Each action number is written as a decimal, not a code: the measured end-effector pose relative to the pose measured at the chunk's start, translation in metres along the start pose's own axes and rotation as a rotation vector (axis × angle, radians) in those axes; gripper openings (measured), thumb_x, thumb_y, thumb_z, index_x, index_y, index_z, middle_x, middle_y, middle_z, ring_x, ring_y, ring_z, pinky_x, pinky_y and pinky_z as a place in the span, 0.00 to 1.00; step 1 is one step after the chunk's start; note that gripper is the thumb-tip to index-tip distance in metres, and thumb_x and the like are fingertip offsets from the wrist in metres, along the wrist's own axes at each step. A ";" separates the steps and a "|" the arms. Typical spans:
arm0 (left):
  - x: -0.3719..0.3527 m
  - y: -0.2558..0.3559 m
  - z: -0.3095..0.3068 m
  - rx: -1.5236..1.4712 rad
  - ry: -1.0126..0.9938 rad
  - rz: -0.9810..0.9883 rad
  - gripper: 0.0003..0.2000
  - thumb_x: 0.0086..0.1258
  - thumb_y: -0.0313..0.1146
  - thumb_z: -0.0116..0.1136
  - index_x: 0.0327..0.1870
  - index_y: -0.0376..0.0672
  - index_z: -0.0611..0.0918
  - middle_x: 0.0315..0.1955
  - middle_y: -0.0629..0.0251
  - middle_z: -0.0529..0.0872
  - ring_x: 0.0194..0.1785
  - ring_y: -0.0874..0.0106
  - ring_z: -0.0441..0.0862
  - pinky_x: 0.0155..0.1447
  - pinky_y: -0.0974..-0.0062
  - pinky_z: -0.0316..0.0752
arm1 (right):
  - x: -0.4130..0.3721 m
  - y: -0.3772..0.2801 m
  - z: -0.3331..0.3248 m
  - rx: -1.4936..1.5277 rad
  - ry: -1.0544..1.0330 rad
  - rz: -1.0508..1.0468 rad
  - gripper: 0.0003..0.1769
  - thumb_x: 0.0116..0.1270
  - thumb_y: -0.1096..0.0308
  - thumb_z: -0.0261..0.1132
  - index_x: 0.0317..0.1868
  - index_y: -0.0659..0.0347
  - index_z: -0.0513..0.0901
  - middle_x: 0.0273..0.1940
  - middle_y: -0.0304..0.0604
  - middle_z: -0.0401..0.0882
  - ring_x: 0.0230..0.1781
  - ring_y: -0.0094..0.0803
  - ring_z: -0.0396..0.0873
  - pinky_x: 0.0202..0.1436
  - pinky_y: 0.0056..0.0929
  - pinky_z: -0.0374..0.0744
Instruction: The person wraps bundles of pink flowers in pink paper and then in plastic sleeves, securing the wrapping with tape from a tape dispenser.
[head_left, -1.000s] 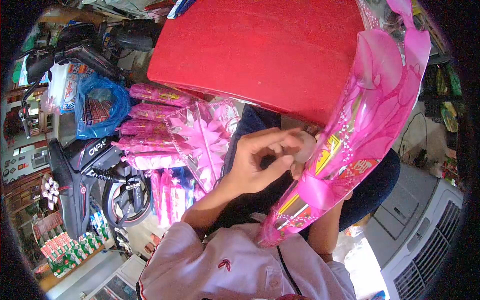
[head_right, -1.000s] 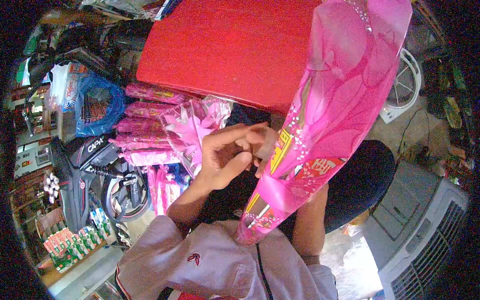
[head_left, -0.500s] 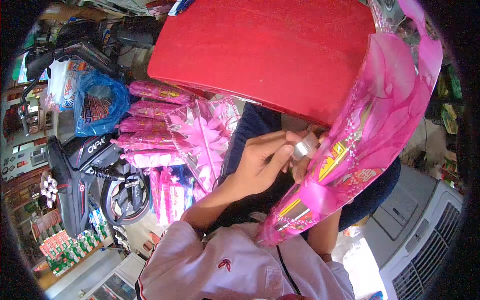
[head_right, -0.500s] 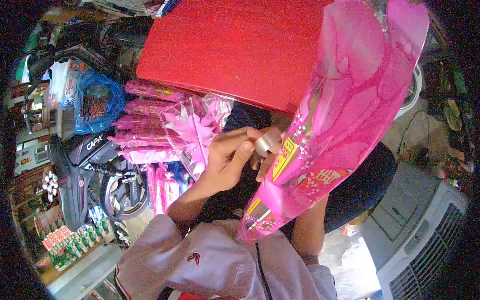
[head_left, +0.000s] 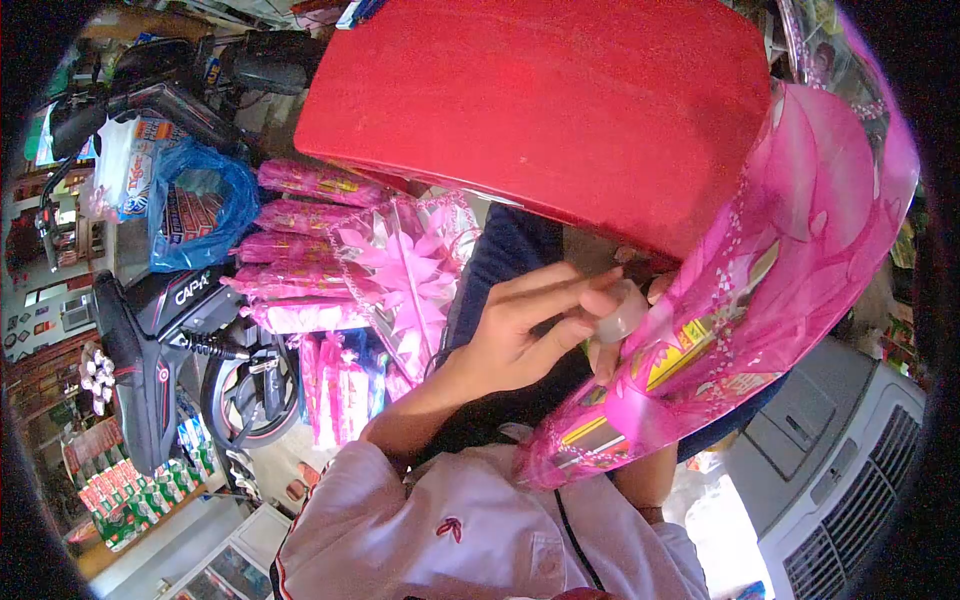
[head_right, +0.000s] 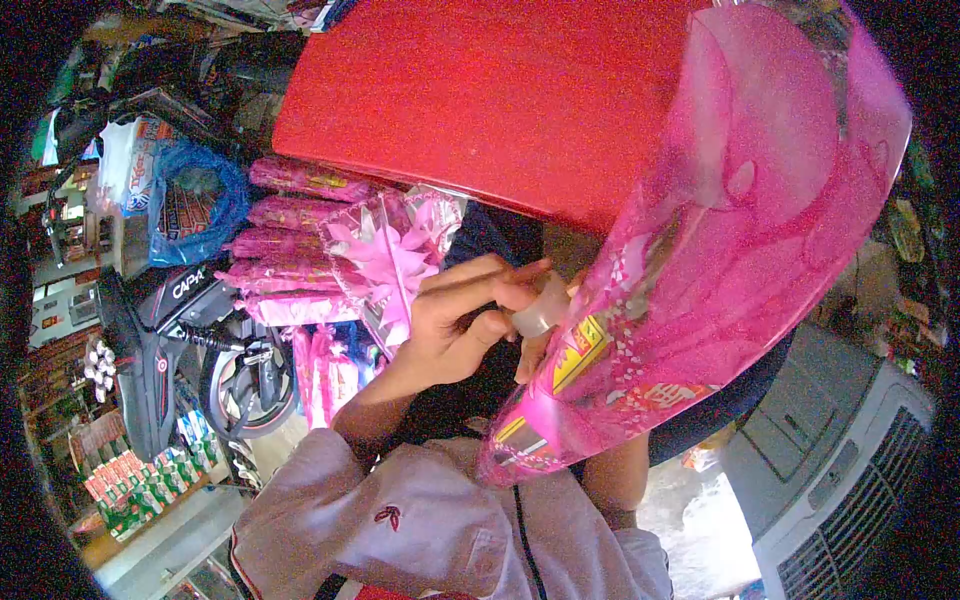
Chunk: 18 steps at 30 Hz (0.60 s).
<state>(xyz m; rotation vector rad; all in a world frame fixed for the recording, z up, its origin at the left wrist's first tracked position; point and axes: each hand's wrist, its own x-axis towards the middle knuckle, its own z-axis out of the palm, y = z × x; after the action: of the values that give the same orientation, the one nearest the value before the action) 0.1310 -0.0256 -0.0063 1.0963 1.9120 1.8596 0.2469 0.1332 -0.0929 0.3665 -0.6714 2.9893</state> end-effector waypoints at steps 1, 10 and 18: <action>0.000 0.001 -0.001 0.018 -0.004 -0.005 0.26 0.79 0.49 0.57 0.58 0.28 0.83 0.34 0.58 0.84 0.34 0.68 0.83 0.39 0.73 0.76 | 0.001 0.001 -0.001 0.003 -0.004 0.002 0.48 0.71 0.29 0.51 0.78 0.56 0.59 0.59 0.67 0.75 0.39 0.54 0.82 0.42 0.45 0.79; -0.001 0.004 -0.005 0.089 0.019 0.040 0.30 0.69 0.46 0.69 0.62 0.28 0.81 0.36 0.56 0.85 0.37 0.67 0.84 0.42 0.73 0.78 | 0.005 -0.001 -0.001 0.034 -0.032 0.028 0.46 0.72 0.30 0.50 0.79 0.54 0.59 0.57 0.67 0.77 0.39 0.57 0.82 0.41 0.45 0.80; -0.002 0.011 -0.007 0.077 0.052 -0.040 0.28 0.67 0.46 0.71 0.58 0.29 0.84 0.33 0.59 0.85 0.35 0.69 0.82 0.42 0.73 0.77 | 0.008 0.001 -0.003 0.080 -0.084 0.050 0.44 0.73 0.31 0.49 0.79 0.53 0.60 0.55 0.68 0.78 0.40 0.59 0.83 0.41 0.46 0.80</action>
<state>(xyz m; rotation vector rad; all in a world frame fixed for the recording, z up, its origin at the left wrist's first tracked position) 0.1311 -0.0335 0.0045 1.0336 2.0354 1.8238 0.2386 0.1337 -0.0945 0.4892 -0.5768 3.0706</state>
